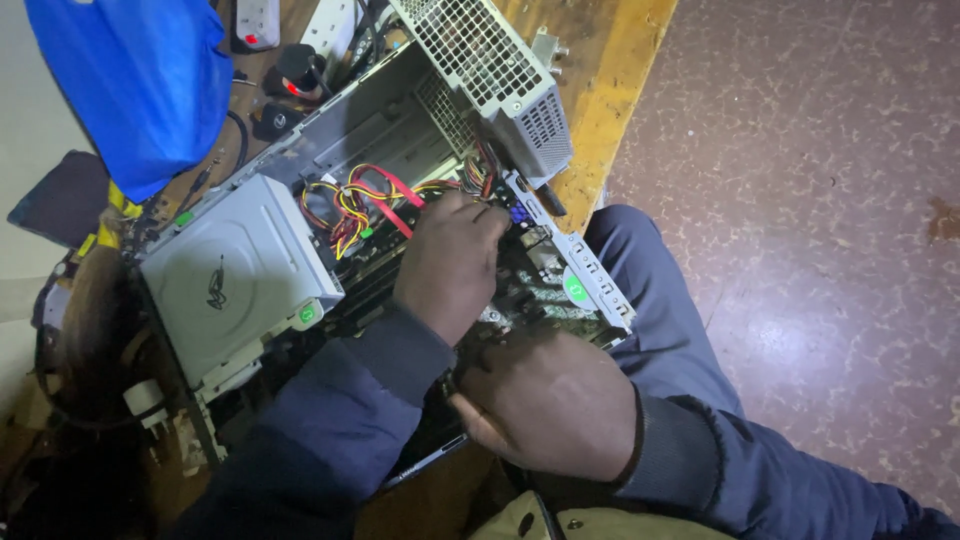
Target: The person works on an open desktop computer case resting on their lap, connecting and disconnecting internal power cables to the motherboard and power supply unit. They also handle the optical drive and power supply unit, moving them within the case.
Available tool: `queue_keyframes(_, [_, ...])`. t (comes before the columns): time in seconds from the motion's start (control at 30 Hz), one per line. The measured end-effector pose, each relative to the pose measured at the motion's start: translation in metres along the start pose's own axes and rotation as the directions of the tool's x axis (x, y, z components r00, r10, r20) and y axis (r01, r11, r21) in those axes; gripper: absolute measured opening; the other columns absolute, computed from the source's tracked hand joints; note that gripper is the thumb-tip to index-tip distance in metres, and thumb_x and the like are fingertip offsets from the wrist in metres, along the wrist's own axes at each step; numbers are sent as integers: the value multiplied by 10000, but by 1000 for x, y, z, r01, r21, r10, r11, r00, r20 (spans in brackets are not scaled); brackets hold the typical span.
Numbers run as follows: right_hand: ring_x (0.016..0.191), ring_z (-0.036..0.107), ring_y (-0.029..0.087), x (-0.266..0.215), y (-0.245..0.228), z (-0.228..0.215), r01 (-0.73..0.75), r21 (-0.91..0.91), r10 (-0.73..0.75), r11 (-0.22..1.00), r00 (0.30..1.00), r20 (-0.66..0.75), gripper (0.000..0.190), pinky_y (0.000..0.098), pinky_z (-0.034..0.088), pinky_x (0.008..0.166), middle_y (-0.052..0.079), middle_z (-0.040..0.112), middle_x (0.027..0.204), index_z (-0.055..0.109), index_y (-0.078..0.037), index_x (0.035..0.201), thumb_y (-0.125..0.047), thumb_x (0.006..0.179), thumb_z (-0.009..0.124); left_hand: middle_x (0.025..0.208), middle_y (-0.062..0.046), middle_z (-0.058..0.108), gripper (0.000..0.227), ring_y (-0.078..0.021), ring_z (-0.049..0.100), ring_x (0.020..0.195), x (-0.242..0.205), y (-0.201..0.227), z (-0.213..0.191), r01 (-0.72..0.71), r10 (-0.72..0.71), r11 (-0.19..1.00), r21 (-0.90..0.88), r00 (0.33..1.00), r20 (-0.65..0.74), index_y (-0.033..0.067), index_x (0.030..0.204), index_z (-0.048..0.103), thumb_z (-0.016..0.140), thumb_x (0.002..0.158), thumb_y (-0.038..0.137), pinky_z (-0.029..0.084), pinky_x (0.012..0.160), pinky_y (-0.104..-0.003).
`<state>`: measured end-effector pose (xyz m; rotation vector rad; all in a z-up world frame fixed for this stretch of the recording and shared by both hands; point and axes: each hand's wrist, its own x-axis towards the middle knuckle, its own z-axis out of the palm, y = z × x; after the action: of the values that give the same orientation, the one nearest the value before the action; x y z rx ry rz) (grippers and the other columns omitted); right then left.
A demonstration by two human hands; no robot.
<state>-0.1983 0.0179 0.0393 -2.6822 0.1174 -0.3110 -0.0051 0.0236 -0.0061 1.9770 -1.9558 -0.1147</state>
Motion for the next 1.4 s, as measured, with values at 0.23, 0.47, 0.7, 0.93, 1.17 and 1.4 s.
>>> queue_keyframes(0.23, [598, 662, 395, -1, 1, 1, -2, 15, 2, 1000, 1000, -9, 443, 543, 510, 527, 122, 713, 786, 738, -131, 811, -412, 1099, 553, 724, -153, 617, 164, -340, 504, 827, 1, 7, -9, -8, 8, 999, 52, 1000, 18, 63, 977, 639, 561, 961, -80, 428, 682, -503])
queue_keyframes(0.47, [617, 680, 427, 1, -1, 1, -27, 1, 27, 1000, 999, 46, 445, 567, 522, 562, 133, 720, 759, 728, -130, 834, -439, 1090, 535, 797, -117, 695, 318, -346, 589, 944, -2, 7, -5, -63, 53, 979, 194, 997, 55, 72, 1035, 704, 629, 810, -140, 492, 833, -502])
queue_keyframes(0.7, [661, 689, 443, 2, 0, 0, -23, 14, 23, 1000, 998, 51, 402, 571, 538, 562, 144, 738, 842, 739, -125, 883, -423, 1077, 551, 793, -155, 677, 212, -390, 591, 922, 1, 2, -2, -93, 88, 983, 161, 995, 35, 58, 1043, 726, 607, 901, -46, 487, 824, -543])
queue_keyframes(0.93, [691, 696, 431, 2, -7, -6, -59, 54, 56, 997, 996, 66, 403, 572, 532, 540, 136, 748, 854, 752, -100, 952, -413, 1086, 538, 856, -51, 762, 171, -288, 682, 827, -2, -15, -45, 18, -84, 984, -178, 924, -372, 131, 847, 731, 604, 873, 20, 508, 749, -461])
queue_keyframes(1.17, [662, 699, 419, 6, -10, -10, -26, 50, 26, 998, 1000, -9, 283, 552, 506, 506, 111, 760, 826, 761, -133, 998, -358, 1041, 593, 853, -163, 717, 210, -383, 618, 725, 5, -35, -50, 237, -240, 966, -105, 971, -18, 59, 941, 723, 605, 1000, 222, 421, 734, -549])
queue_keyframes(1.4, [638, 692, 386, 10, -13, -11, -65, 52, 63, 997, 997, 33, 321, 543, 495, 516, 75, 743, 776, 703, -137, 868, -358, 1063, 577, 896, -135, 719, 482, -391, 687, 862, 33, -39, -45, 423, -418, 904, 66, 837, 353, 79, 851, 673, 760, 948, 543, 476, 731, -539])
